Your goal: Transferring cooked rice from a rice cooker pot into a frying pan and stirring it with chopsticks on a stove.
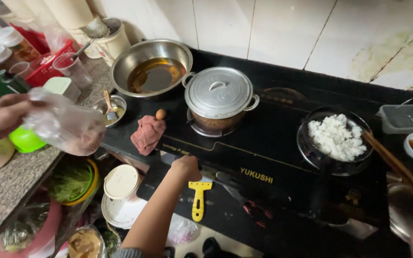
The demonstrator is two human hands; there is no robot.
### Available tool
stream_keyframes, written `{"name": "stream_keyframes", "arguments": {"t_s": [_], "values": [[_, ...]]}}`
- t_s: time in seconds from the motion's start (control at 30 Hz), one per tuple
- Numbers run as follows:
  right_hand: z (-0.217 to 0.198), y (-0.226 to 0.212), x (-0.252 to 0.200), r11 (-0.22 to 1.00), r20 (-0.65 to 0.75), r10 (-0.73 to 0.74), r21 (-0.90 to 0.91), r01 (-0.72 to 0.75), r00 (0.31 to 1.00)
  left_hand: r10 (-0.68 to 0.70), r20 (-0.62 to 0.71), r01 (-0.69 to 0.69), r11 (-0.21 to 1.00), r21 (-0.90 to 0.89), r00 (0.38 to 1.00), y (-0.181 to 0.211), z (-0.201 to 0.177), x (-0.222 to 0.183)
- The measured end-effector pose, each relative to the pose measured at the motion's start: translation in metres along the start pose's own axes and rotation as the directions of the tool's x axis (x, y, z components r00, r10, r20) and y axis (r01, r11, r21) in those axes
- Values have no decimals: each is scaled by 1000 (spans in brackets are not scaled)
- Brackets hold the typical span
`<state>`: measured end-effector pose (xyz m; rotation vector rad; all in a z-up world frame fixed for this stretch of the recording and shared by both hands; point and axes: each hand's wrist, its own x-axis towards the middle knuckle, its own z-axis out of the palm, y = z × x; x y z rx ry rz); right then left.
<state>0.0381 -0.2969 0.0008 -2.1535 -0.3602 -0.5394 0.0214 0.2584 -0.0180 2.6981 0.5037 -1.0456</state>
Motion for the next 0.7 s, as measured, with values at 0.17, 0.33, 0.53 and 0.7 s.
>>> {"name": "stream_keyframes", "arguments": {"t_s": [0.17,0.33,0.53,0.7], "values": [[27,4,-15,998,-80,65,-14,-67,995,83,41,-88,989,119,996,-4,-4,-18],[34,3,-14,978,-253,127,-130,-164,959,87,20,-89,991,102,996,-7,-4,-15],[47,-109,-13,986,-141,159,66,-151,977,142,-31,-136,977,164,989,-7,-1,3],[52,-118,-16,998,-202,66,7,-66,977,126,10,-125,972,201,992,2,-10,-6]]}}
